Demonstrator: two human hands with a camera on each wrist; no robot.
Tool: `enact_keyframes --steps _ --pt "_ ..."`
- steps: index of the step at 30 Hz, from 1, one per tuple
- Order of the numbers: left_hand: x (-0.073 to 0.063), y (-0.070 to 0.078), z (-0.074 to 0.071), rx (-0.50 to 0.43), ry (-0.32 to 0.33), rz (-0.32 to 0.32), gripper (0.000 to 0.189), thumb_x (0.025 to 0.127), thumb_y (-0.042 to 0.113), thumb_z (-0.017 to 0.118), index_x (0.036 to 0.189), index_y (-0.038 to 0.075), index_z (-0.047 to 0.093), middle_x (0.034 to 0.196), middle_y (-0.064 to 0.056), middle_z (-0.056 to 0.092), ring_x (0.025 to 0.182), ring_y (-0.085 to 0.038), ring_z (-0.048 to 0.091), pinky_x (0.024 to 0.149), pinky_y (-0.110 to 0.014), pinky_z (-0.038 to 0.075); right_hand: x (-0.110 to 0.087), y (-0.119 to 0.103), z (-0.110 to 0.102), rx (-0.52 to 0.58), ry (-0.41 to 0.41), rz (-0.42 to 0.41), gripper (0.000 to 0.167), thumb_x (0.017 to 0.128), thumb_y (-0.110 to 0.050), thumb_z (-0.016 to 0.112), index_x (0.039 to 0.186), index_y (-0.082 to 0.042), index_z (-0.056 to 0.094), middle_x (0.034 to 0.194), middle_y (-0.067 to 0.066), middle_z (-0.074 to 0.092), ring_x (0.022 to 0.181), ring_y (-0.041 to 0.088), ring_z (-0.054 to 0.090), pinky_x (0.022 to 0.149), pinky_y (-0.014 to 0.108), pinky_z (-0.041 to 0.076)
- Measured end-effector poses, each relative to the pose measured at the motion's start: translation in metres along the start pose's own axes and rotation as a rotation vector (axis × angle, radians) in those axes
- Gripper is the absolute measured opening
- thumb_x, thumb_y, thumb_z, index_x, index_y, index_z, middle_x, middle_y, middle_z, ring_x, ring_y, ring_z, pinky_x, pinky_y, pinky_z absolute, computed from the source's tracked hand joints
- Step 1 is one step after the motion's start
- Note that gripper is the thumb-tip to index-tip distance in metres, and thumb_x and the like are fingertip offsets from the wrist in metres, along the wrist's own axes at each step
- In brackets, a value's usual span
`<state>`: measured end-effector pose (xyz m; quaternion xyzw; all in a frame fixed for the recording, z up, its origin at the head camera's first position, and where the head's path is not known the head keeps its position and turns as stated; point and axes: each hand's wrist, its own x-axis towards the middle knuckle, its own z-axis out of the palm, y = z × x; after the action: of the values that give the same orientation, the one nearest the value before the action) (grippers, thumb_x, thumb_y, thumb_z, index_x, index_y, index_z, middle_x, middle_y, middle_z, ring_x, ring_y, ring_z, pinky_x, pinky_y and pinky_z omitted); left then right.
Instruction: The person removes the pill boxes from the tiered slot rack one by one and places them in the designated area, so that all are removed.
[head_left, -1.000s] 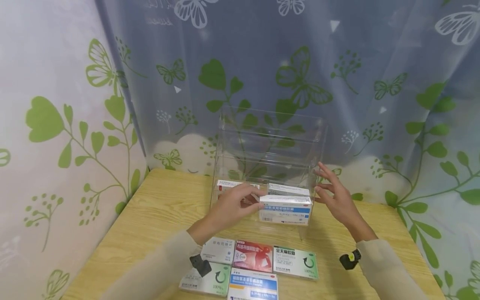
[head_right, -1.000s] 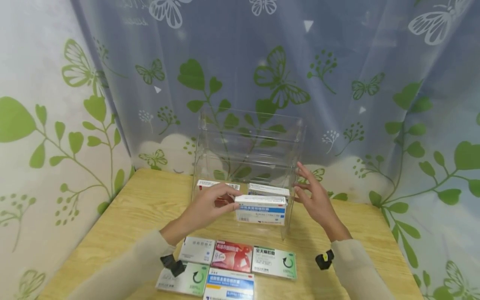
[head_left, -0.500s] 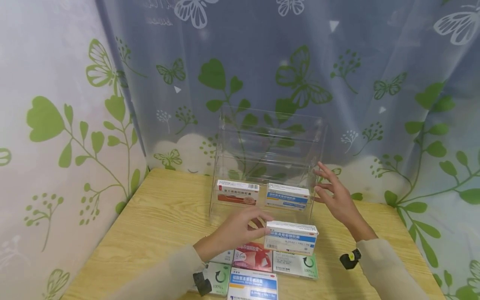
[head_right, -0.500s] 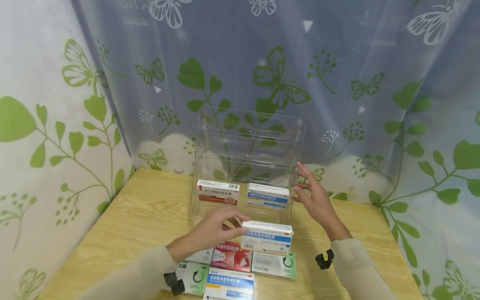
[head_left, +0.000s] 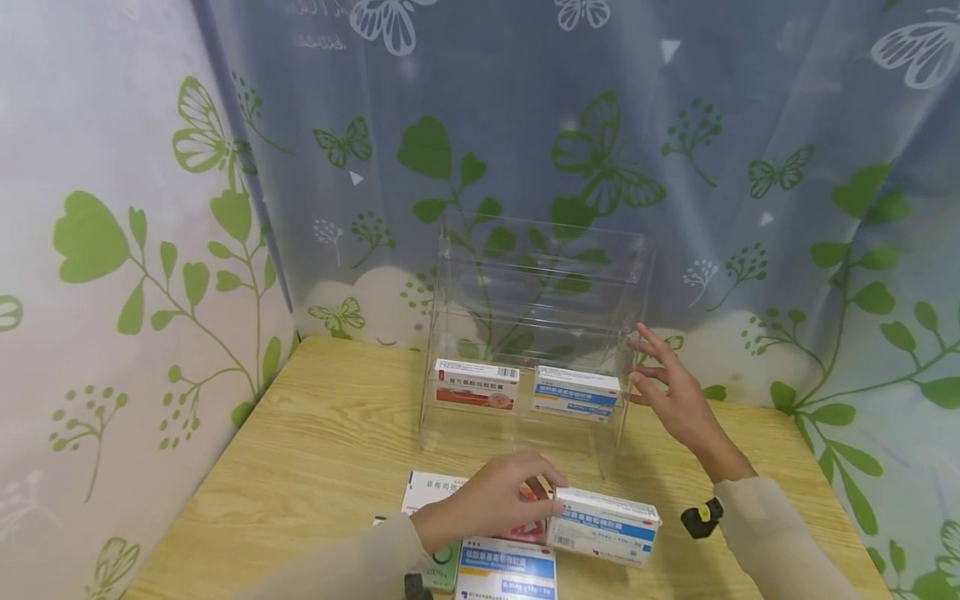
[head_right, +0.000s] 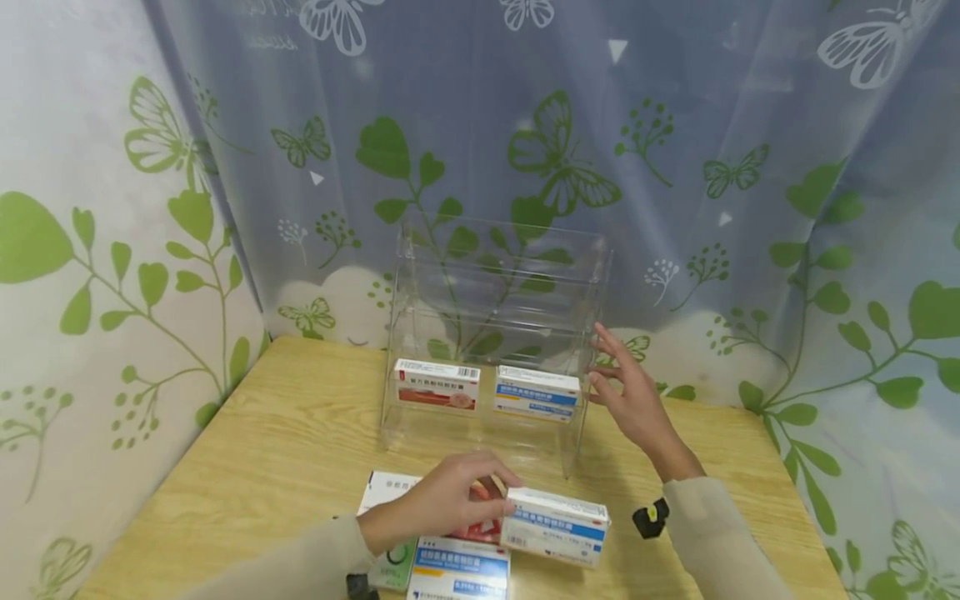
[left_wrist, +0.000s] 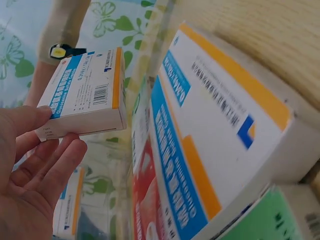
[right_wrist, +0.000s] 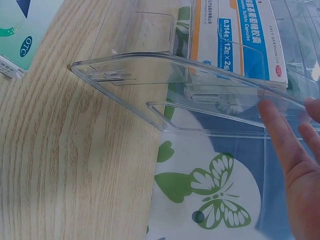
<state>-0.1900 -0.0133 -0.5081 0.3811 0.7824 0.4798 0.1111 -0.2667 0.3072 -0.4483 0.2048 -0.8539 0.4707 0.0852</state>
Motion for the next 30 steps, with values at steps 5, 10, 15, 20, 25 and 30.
enact_keyframes --steps 5,10,15,20,25,30 --pt "-0.001 0.0 0.013 -0.013 -0.051 0.013 0.026 0.105 0.026 0.077 0.129 0.015 0.075 0.123 0.002 0.076 0.093 0.01 0.068 0.082 -0.012 0.06 0.0 0.0 0.001 -0.008 0.003 -0.001 0.076 0.113 -0.004 0.056 0.177 -0.024 0.018 0.17 0.031 0.035 0.136 0.062 0.055 0.086 0.048 0.068" --pt "-0.003 0.003 0.022 -0.014 -0.095 -0.009 0.028 0.107 0.03 0.074 0.131 0.016 0.075 0.123 0.007 0.075 0.095 0.012 0.067 0.083 -0.012 0.059 0.0 0.0 0.001 -0.007 0.002 -0.002 0.077 0.113 -0.003 0.056 0.177 -0.024 0.018 0.17 0.03 0.035 0.136 0.062 0.055 0.086 0.048 0.068" --pt "-0.003 0.005 0.029 -0.015 -0.108 -0.04 0.028 0.105 0.031 0.076 0.13 0.017 0.076 0.122 0.011 0.075 0.095 0.013 0.066 0.082 -0.012 0.059 0.0 0.0 0.001 -0.004 0.007 -0.006 0.077 0.113 -0.003 0.056 0.177 -0.025 0.018 0.171 0.029 0.035 0.136 0.062 0.055 0.085 0.043 0.069" --pt "-0.004 0.006 0.037 -0.006 -0.14 -0.065 0.026 0.105 0.034 0.076 0.127 0.02 0.076 0.125 0.014 0.075 0.095 0.013 0.066 0.083 -0.012 0.058 0.0 0.001 0.001 -0.004 0.007 -0.005 0.077 0.113 -0.003 0.056 0.177 -0.024 0.018 0.171 0.028 0.036 0.136 0.062 0.055 0.085 0.043 0.069" --pt "-0.005 0.008 0.041 0.033 -0.174 -0.062 0.025 0.104 0.033 0.078 0.124 0.019 0.078 0.124 0.014 0.076 0.094 0.014 0.066 0.086 -0.011 0.056 0.0 0.001 0.001 0.003 0.007 -0.003 0.077 0.113 -0.003 0.056 0.177 -0.025 0.018 0.171 0.028 0.036 0.136 0.062 0.055 0.085 0.043 0.069" --pt "-0.004 0.005 0.043 0.044 -0.201 -0.061 0.026 0.104 0.032 0.078 0.125 0.018 0.078 0.122 0.014 0.077 0.094 0.015 0.067 0.085 -0.01 0.056 0.0 0.002 0.0 -0.001 0.005 -0.003 0.077 0.113 -0.004 0.057 0.177 -0.026 0.018 0.171 0.028 0.036 0.136 0.062 0.055 0.086 0.042 0.069"
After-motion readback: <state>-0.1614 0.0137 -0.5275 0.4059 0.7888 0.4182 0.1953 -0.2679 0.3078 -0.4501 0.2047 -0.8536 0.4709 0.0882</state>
